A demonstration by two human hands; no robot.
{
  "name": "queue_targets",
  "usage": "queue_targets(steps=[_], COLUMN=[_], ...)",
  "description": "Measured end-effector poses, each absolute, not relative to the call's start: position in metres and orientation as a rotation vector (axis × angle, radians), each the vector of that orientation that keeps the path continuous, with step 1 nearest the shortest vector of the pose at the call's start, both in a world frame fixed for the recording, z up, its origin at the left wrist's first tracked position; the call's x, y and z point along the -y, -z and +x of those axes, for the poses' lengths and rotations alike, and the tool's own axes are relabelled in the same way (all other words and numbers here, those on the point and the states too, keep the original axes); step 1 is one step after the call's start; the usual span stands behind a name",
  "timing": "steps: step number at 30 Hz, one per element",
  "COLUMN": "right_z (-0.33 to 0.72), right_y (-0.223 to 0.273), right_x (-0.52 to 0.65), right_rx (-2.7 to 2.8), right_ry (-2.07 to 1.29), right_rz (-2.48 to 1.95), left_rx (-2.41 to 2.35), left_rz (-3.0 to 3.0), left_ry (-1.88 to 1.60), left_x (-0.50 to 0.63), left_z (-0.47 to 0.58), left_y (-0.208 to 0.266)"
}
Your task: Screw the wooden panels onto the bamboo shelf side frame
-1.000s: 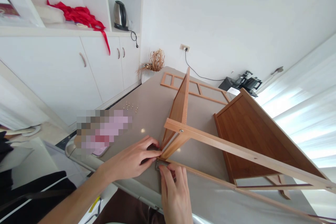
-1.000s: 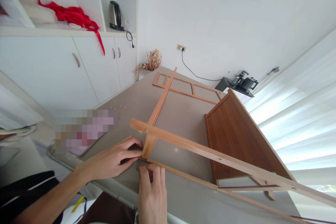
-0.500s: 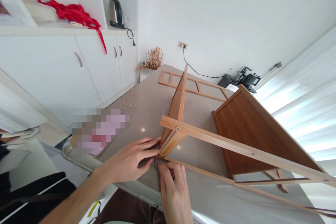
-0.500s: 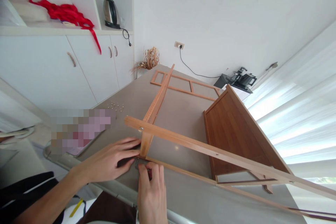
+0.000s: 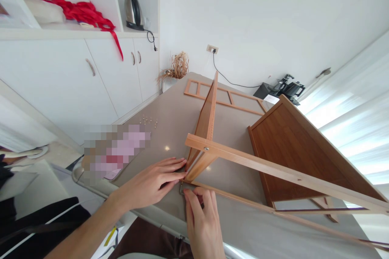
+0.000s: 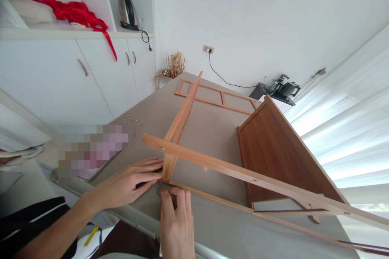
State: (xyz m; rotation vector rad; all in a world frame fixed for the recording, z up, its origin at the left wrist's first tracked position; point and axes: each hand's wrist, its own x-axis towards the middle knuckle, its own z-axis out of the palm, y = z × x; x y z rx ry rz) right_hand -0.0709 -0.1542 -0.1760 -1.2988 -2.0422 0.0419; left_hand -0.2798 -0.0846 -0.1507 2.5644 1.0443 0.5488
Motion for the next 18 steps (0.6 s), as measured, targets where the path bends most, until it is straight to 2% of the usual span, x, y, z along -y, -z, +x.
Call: queue_targets(steps=[18], right_z=[-0.0742], right_y=[0.1684], right_x=[0.1507], right_rx=[1.991], right_ry=[-0.01], right_rz=[-1.271], left_rx=[-1.016], left_rz=[2.474], left_ry=[-0.662], left_x=[0.0842], left_z=[-0.2776], left_y=[0.1486])
